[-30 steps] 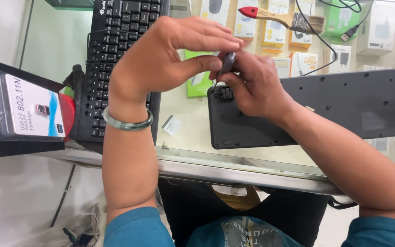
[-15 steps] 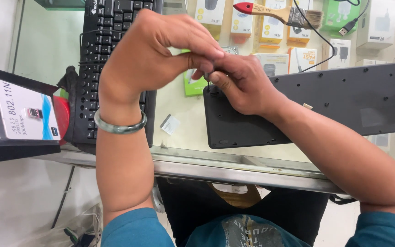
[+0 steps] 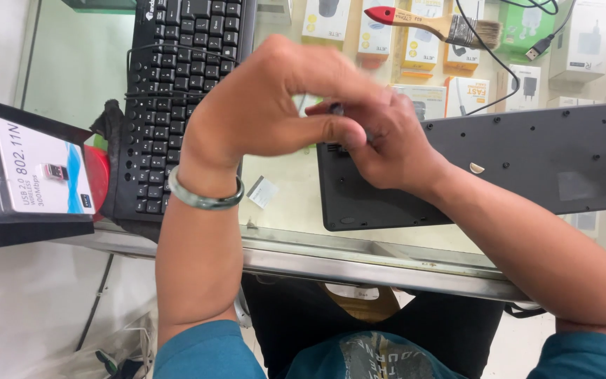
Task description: The person uses a screwdriver to tighten screws on the back of a black computer keyboard. They systematically move from one screw to the next, securing the keyboard's casing.
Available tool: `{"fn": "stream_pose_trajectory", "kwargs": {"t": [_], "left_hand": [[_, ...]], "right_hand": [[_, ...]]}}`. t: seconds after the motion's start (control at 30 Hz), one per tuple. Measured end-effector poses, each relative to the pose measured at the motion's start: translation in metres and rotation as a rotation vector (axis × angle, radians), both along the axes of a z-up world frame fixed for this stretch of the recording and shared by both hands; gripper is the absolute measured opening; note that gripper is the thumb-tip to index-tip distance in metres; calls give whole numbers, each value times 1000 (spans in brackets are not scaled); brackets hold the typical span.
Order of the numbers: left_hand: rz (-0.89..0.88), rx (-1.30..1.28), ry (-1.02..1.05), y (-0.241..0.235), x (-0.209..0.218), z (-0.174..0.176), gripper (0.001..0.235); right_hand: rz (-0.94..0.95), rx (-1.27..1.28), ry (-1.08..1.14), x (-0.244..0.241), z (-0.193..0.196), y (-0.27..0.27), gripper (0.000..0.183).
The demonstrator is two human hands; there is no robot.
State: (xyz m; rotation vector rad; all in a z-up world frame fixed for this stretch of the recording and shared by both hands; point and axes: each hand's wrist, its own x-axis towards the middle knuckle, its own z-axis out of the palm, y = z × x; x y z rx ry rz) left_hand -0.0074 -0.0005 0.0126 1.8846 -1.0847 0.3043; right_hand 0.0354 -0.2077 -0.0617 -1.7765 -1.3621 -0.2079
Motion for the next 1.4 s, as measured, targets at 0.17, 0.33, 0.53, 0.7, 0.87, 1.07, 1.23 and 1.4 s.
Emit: {"fn": "stream_pose_trajectory", "kwargs": {"t": [0.17,0.33,0.53,0.7,0.87,1.07,1.23,1.4], "left_hand": [[-146,42,209,6,-7,9,28],[44,15,83,7,-6,5,23],[145,51,-202,3,4,-7,34],[163,87,-216,3,3,-2,47],[-5,76,35,9,-5,4,33],[87,71,-123,9,-3,3,16],[163,57,-186,3,1,-7,24],[1,45,-85,6,-3,5,24]], "right_hand": [[79,12,68,9,-9,-4,25],[82,92,128,-7,11,3,25],[-94,96,54,-7,-2,6,34],[-90,12,82,-6,0,2,30],[-29,8,77,4,-11,-5,21],[-15,97,82,0,-3,-1,28],[-94,120,38,-2,-11,2,31],[-60,87,9,3,-12,-4,25]]}}
